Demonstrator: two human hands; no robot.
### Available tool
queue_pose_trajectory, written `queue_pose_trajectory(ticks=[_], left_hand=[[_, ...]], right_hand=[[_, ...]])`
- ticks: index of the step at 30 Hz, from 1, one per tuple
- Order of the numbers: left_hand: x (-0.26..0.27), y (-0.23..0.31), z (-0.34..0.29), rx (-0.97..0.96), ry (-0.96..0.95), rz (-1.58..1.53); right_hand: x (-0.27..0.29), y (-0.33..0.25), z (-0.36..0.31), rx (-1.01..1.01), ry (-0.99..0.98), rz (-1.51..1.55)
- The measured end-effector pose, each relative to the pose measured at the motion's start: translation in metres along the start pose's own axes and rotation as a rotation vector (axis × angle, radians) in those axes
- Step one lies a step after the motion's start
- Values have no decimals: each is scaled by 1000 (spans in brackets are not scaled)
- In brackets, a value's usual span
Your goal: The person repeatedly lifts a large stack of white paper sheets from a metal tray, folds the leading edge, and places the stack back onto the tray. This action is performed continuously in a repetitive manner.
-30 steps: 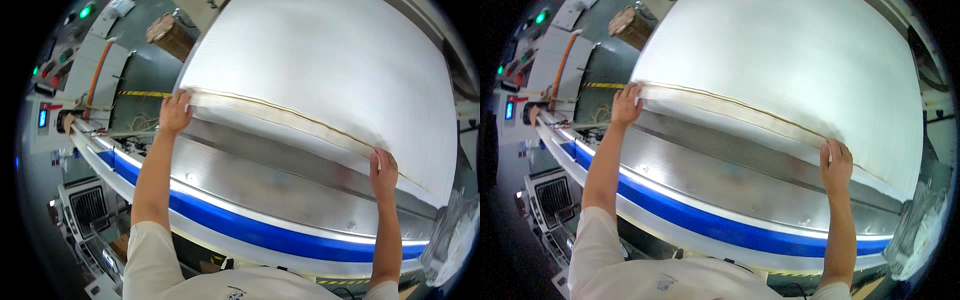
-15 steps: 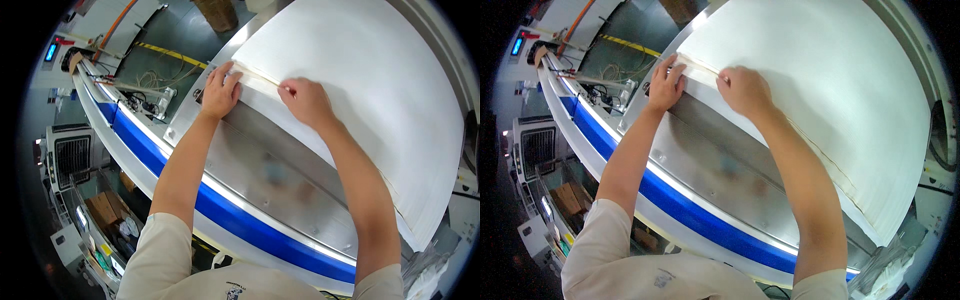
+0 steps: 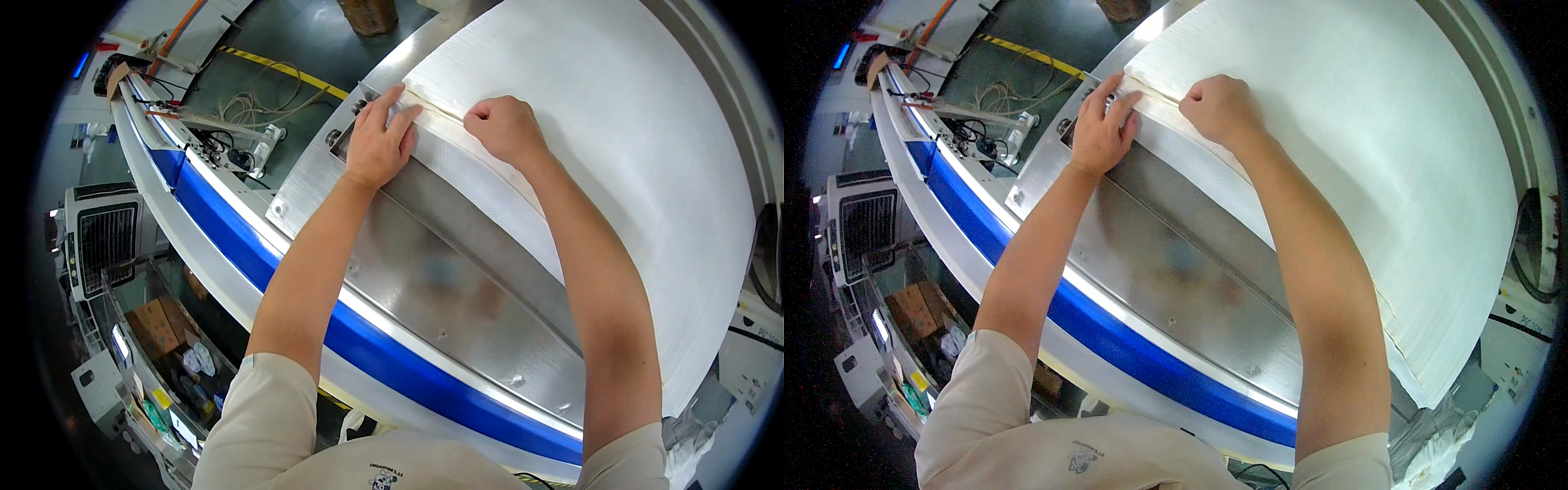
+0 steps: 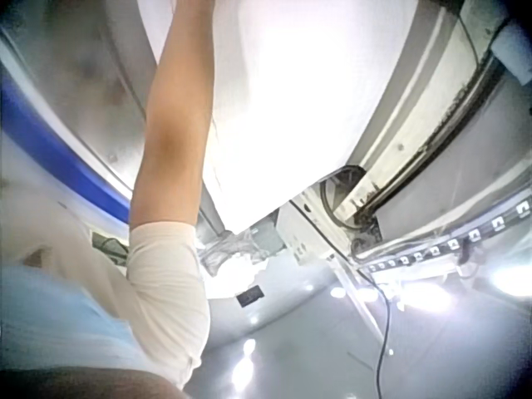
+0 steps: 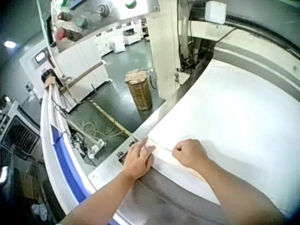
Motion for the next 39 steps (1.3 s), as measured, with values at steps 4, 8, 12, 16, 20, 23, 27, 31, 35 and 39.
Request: queue_pose_trajectory(ticks=[4,8,12,16,20,23,27,31,35,39], left_hand=[[0,2,1,4,-5,1],[1,3,1,-15,-2,29],[1,3,-1,1,-28,11],[3,5,-3,7,-40,22],[5,7,-4,7,-22,30],[4,11,-1,-15,-23,36],[6,10,-2,-11,-19,49],[11,10,0,6,-49,104],[11,14,9,-16,-201,202],[-2,28,21,-130,-439,272]], right_hand=[[1,0,0,12,23,-17],[0,1,-2,14,59,-17],[3,4,-6,-21,126,19],[4,1,-8,12,122,14],[4,-5,-15,63,94,-70],[3,-4,-15,129,147,-149],[3,-5,-16,167,207,-134],[-6,-26,-29,327,234,-231],[-10,-40,-45,448,303,-315],[-6,-18,-91,177,345,-171]])
Point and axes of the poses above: each hand's wrist, its own z-axis towards the middle knuckle, its own x-axis out of the back of the hand, y = z × x, the point moved 8 cm from there along z, towards the middle knuckle, and after that the axes turned 4 degrees about -z, right-handed, at the moved point
